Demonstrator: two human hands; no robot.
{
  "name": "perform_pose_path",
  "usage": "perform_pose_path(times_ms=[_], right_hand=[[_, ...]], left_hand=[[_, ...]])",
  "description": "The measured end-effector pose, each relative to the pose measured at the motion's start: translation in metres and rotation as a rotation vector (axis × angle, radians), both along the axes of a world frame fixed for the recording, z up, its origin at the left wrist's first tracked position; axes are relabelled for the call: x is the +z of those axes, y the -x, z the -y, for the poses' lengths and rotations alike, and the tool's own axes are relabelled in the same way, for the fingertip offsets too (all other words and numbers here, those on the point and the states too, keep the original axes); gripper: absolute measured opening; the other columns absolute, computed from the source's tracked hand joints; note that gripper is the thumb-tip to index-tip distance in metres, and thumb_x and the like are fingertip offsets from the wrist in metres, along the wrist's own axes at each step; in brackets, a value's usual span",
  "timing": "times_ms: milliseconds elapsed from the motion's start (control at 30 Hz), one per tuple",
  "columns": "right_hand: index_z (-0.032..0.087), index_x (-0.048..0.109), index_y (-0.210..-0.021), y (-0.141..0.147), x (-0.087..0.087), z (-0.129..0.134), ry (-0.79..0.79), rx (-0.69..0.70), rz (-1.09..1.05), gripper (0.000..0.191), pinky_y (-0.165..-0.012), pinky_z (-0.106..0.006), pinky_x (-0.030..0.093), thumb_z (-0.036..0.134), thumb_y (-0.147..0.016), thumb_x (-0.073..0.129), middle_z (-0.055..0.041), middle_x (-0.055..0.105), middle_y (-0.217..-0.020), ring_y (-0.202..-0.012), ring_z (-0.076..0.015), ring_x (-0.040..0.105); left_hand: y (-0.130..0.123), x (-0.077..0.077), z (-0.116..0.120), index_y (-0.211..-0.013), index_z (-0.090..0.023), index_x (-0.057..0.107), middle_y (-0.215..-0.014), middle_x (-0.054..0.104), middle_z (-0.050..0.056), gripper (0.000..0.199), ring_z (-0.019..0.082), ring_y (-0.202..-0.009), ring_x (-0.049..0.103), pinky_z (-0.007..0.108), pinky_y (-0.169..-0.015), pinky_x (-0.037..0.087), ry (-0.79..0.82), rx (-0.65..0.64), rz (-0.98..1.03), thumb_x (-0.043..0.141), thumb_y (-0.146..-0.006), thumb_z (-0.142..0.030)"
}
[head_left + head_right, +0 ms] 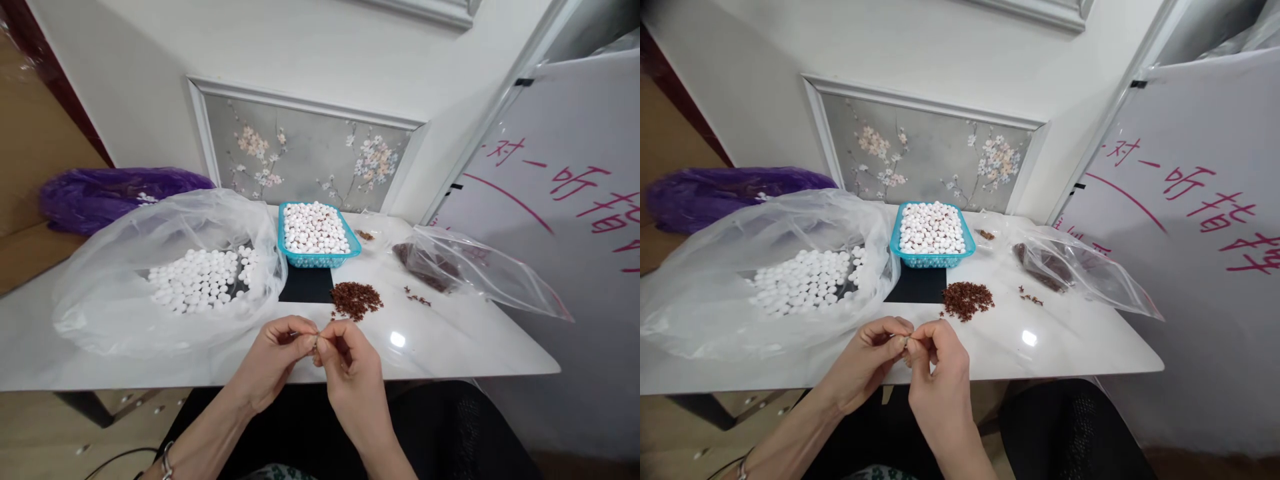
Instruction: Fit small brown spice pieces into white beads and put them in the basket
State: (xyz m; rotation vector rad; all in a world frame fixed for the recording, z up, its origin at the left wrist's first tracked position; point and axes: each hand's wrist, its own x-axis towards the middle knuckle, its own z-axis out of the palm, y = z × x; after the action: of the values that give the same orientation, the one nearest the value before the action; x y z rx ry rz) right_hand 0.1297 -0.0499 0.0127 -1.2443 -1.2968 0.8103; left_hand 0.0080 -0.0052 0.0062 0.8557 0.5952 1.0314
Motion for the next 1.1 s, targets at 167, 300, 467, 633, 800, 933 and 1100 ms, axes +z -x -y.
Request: perform_pose_path(times_ms=[167,300,467,633,800,933,1100], right_hand=[[0.021,0.048,-0.088,-0.006,0.001,-0.006,0.061,0.188,-0.323,0.013,-0.058,-0.023,0.046,0.030,-0.084,0.057,0.0038,0.049,-0.074,-0.059,-0.0090,0.051],[0.021,0.057,-0.101,-0.014,-0.001,-0.005,0.057,0.291,-0.305,0.016,-0.064,-0.025,0.048,0.030,-0.089,0.050,0.0011,0.054,-0.075,-0.063,-0.0105,0.055],[0.026,0.062,-0.113,-0.019,0.004,-0.002,-0.036,0.281,-0.042,0.028,-0.067,-0.026,0.048,0.021,-0.090,0.048,-0.0018,0.053,-0.086,-0.069,-0.0114,0.056],[0.028,0.064,-0.112,-0.019,0.007,-0.001,-0.053,0.233,0.061,0.031,-0.067,-0.025,0.047,0.015,-0.090,0.046,-0.0018,0.052,-0.084,-0.070,-0.0120,0.056],[0.026,0.065,-0.106,-0.016,0.006,0.000,-0.069,0.205,0.087,0.030,-0.066,-0.024,0.047,0.012,-0.089,0.045,-0.0016,0.052,-0.085,-0.069,-0.0117,0.054],[0.023,0.064,-0.104,-0.014,0.005,0.000,-0.094,0.193,0.125,0.028,-0.065,-0.024,0.047,0.010,-0.089,0.044,-0.0021,0.053,-0.086,-0.071,-0.0120,0.054],[0.021,0.061,-0.101,-0.013,0.003,-0.001,-0.133,0.186,0.158,0.027,-0.065,-0.024,0.046,0.008,-0.087,0.042,-0.0019,0.053,-0.087,-0.073,-0.0121,0.054]], left_hand=[[0.002,-0.004,-0.001,-0.072,-0.014,0.069,-0.067,0.063,0.001,0.010,0.010,-0.057,0.055,0.025,-0.059,0.045,0.044,-0.035,0.008,0.074,-0.069,-0.023],[0.004,-0.004,-0.002,-0.085,-0.016,0.065,-0.065,0.062,-0.001,0.018,0.008,-0.055,0.053,0.022,-0.059,0.044,0.081,-0.033,0.029,0.074,-0.070,-0.021],[0.002,-0.001,-0.002,-0.097,-0.019,0.059,-0.075,0.065,0.001,0.027,0.011,-0.057,0.057,0.025,-0.061,0.045,0.034,-0.098,0.044,0.070,-0.073,-0.017],[0.003,-0.001,-0.002,-0.098,-0.017,0.058,-0.071,0.065,0.001,0.025,0.012,-0.062,0.059,0.027,-0.067,0.045,0.018,-0.138,0.035,0.067,-0.075,-0.016],[0.004,-0.002,-0.003,-0.094,-0.015,0.059,-0.073,0.065,0.002,0.022,0.012,-0.063,0.059,0.027,-0.068,0.045,0.022,-0.157,0.037,0.069,-0.074,-0.017],[0.003,-0.003,-0.003,-0.091,-0.015,0.060,-0.073,0.064,0.002,0.020,0.011,-0.065,0.058,0.024,-0.069,0.045,0.025,-0.155,0.026,0.069,-0.074,-0.017],[0.003,-0.003,-0.003,-0.088,-0.014,0.060,-0.075,0.064,0.001,0.023,0.010,-0.068,0.058,0.022,-0.069,0.044,0.028,-0.140,0.001,0.073,-0.070,-0.017]])
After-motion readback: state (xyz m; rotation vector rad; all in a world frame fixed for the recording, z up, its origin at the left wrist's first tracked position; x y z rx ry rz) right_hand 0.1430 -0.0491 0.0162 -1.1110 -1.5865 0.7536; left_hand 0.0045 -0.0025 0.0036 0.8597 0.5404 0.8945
